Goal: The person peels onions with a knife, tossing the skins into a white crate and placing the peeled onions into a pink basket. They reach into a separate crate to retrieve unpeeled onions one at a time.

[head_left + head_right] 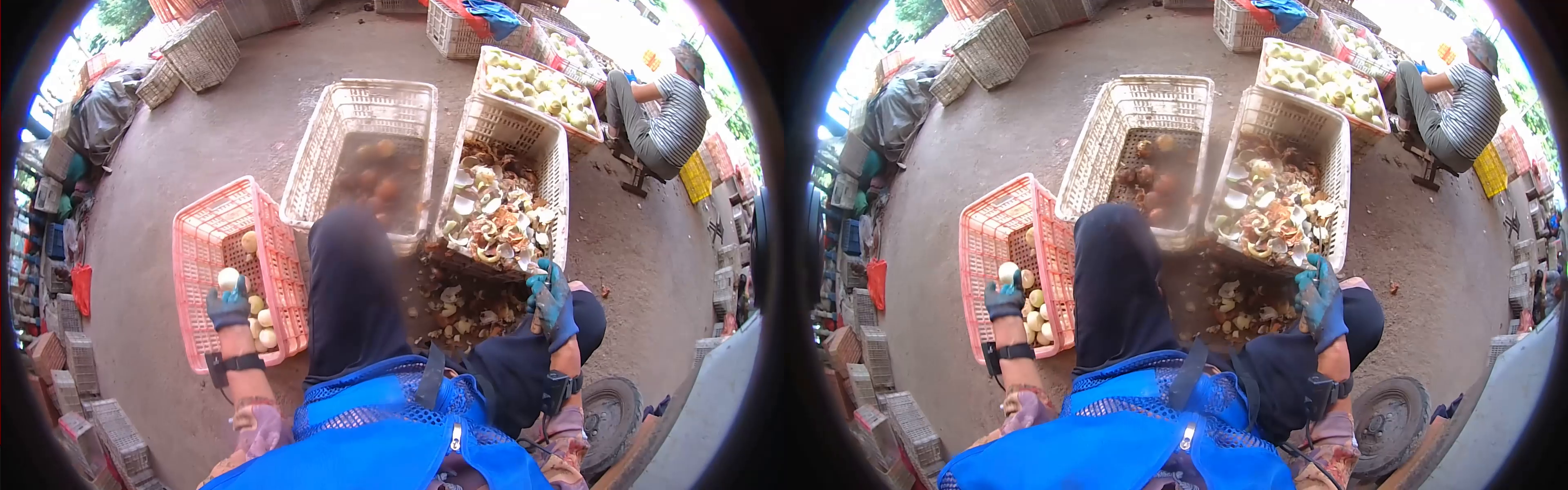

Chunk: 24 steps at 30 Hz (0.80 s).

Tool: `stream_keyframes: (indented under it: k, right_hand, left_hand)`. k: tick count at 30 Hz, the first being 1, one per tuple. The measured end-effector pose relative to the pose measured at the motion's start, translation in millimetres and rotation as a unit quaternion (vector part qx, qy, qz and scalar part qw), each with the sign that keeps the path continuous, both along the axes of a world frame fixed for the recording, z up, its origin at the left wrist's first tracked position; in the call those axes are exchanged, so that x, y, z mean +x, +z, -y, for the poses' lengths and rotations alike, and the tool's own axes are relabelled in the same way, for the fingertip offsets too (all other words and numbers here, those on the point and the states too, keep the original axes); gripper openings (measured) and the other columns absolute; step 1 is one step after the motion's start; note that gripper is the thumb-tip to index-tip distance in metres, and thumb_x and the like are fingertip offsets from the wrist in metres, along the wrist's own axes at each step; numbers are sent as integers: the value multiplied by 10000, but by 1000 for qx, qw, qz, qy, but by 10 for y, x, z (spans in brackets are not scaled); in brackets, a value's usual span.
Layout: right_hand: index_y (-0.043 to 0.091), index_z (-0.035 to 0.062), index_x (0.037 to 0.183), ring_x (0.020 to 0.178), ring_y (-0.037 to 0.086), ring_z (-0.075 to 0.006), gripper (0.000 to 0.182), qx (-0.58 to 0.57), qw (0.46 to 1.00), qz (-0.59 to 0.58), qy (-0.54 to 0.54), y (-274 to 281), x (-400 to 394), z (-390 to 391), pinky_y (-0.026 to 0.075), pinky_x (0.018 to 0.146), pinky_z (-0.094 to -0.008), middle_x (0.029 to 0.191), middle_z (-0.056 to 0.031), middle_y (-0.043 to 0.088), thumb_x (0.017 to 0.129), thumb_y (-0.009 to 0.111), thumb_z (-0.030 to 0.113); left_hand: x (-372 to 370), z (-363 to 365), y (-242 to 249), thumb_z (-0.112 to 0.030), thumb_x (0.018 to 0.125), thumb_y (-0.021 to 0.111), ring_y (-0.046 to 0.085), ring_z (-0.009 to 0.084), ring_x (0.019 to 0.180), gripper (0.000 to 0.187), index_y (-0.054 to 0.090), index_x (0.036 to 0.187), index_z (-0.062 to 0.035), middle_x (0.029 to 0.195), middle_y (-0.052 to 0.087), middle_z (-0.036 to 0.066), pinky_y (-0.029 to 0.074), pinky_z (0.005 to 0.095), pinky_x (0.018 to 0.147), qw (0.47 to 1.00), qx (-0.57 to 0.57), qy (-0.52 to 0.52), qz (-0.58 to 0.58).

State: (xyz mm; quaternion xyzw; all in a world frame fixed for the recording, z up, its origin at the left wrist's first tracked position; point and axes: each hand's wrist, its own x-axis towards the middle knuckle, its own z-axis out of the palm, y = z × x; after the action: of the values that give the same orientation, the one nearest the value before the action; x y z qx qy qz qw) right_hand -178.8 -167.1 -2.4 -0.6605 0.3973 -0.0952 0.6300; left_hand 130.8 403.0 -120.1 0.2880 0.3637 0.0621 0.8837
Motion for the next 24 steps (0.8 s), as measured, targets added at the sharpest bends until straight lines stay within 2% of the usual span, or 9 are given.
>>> stream_keyframes:
  k: [4, 6, 8, 12, 16, 20, 21, 22, 24]
  right_hand:
    - [383, 125, 1492, 574, 519, -63, 558, -16, 998, 2, -60, -44, 77, 124, 479, 504, -227, 918, -7, 576, 968, 574, 139]
    - [374, 126, 1499, 547, 517, -68, 562, -8, 996, 13, -87, -122, 133, 130, 477, 483, -229, 890, -10, 590, 972, 568, 141]
    - [354, 129, 1513, 491, 512, -78, 568, 7, 989, 41, -141, -212, 164, 147, 473, 443, -233, 834, -16, 617, 982, 557, 144]
    - [402, 82, 1479, 529, 502, -59, 520, -55, 990, 12, -132, -345, 178, 76, 442, 480, -201, 838, -2, 622, 987, 562, 137]
    - [462, 56, 1433, 579, 495, -38, 480, -88, 988, -52, -119, -331, 218, 60, 418, 507, -180, 828, 7, 613, 981, 594, 149]
    - [524, 18, 1387, 692, 498, -39, 441, -85, 986, -132, -56, -204, 370, 26, 435, 612, -193, 878, 23, 595, 963, 593, 118]
    - [545, -1, 1362, 716, 524, -65, 417, -119, 981, -147, -31, -254, 351, 45, 462, 645, -217, 906, -1, 632, 963, 588, 112]
    - [545, -1, 1362, 716, 524, -65, 417, -113, 981, -154, -35, -279, 366, 49, 462, 645, -217, 906, -1, 632, 963, 588, 112]
    - [554, -5, 1353, 733, 547, -103, 408, -187, 961, -201, 6, -256, 426, 16, 488, 672, -264, 925, -61, 665, 960, 581, 104]
  left_hand:
    - [48, 366, -106, -361, 946, 591, 634, 452, 1018, 414, 520, 1154, -11, 1129, 605, 250, 593, 547, 838, 995, -1, -100, -17]
    - [304, 859, 31, -401, 966, 579, 634, 447, 1095, 465, 564, 1264, -45, 1230, 610, 268, 572, 528, 885, 972, 14, -230, 52]
    - [691, 1398, 56, -398, 973, 590, 679, 404, 988, 393, 622, 1170, -61, 1098, 674, 216, 591, 477, 836, 903, -81, -377, 187]
    - [1404, 2570, -15, -363, 978, 599, 701, 304, 864, 365, 610, 1190, -65, 1001, 681, 160, 601, 424, 724, 878, 76, -460, 104]
    - [1786, 3223, -530, -365, 958, 624, 625, 162, 698, 395, 611, 1230, -79, 927, 652, 72, 533, 310, 567, 734, 308, -597, 96]
    - [1760, 3508, -1409, -318, 922, 670, 686, 251, 911, 494, 556, 1351, -102, 1032, 689, 123, 550, 396, 765, 338, 516, -736, 281]
    - [1676, 3526, -1418, -256, 916, 657, 662, 345, 1073, 546, 497, 1426, -141, 1130, 684, 194, 512, 475, 910, 167, 584, -740, 290]
    - [1576, 3600, -1404, -256, 916, 657, 662, 345, 1073, 546, 497, 1426, -141, 1130, 684, 194, 512, 475, 910, 161, 578, -746, 288]
    - [1422, 3694, -1489, -250, 893, 645, 627, 382, 1134, 575, 481, 1438, -170, 1214, 647, 242, 490, 503, 940, -43, 646, -654, 392]
